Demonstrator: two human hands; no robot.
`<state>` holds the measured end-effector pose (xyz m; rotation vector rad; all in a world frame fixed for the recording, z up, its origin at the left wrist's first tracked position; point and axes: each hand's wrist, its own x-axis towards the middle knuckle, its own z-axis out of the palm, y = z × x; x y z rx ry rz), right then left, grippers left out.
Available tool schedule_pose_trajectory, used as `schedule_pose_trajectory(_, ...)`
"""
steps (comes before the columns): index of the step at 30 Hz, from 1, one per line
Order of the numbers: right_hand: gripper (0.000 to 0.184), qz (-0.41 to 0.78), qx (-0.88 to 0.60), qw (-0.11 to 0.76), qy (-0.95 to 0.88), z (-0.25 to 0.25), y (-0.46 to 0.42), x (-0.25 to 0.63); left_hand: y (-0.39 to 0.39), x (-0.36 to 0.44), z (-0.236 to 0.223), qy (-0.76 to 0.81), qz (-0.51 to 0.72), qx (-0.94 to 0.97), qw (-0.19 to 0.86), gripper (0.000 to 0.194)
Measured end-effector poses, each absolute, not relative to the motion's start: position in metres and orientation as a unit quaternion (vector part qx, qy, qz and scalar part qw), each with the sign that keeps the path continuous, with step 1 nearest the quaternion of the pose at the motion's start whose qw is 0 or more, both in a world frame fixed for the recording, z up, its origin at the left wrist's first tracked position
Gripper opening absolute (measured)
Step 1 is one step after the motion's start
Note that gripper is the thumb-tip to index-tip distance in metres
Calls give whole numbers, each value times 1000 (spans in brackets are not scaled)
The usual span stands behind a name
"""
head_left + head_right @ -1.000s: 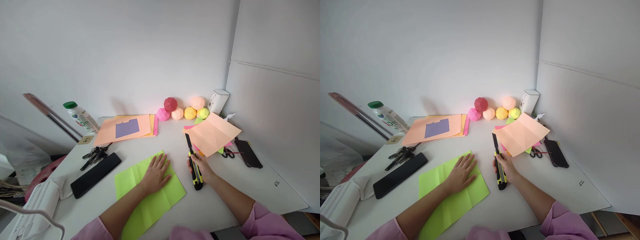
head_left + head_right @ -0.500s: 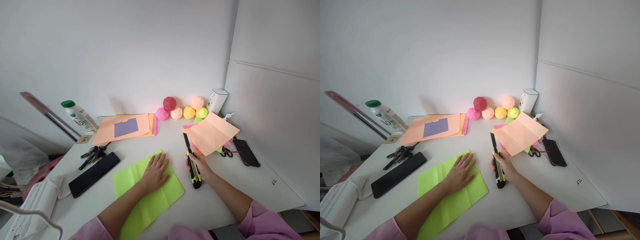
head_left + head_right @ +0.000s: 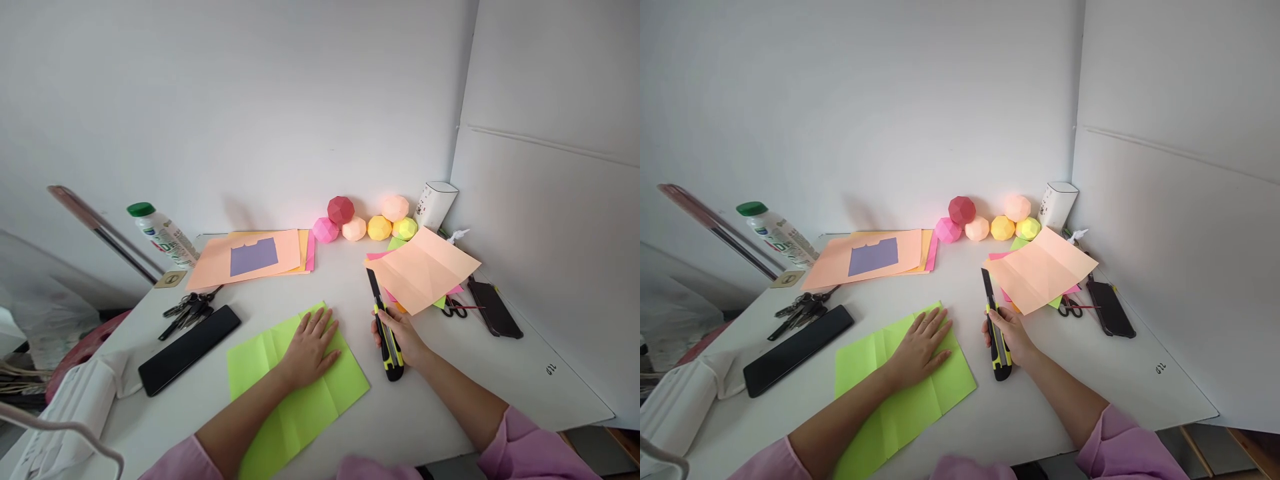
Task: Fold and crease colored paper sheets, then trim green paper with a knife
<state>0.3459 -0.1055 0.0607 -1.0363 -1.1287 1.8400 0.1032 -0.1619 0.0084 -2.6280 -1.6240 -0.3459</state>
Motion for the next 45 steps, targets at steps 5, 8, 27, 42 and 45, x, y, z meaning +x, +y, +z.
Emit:
schedule_pose_trajectory(5, 42, 740, -407, 302, -442, 69, -102, 352, -162, 103, 9, -525, -119, -843, 19, 63)
schedule_pose_trajectory(8, 54, 724, -413, 165, -528, 87, -102, 373, -162, 104, 14, -527, -102, -844, 15, 64)
schedule_pose_trajectory(27, 28, 159, -427, 146, -878, 81, -211, 459, -163, 107, 17, -542, -104, -834, -7, 64)
schedule_pose_trajectory(42, 29, 162, -425, 157, -877, 80, -219, 455, -163, 105, 13, -540, -101, -836, -10, 64)
schedule_pose_trajectory(45, 28, 160, -427, 155, -876, 79, -220, 455, -163, 105, 13, -541, -100, -835, -9, 64)
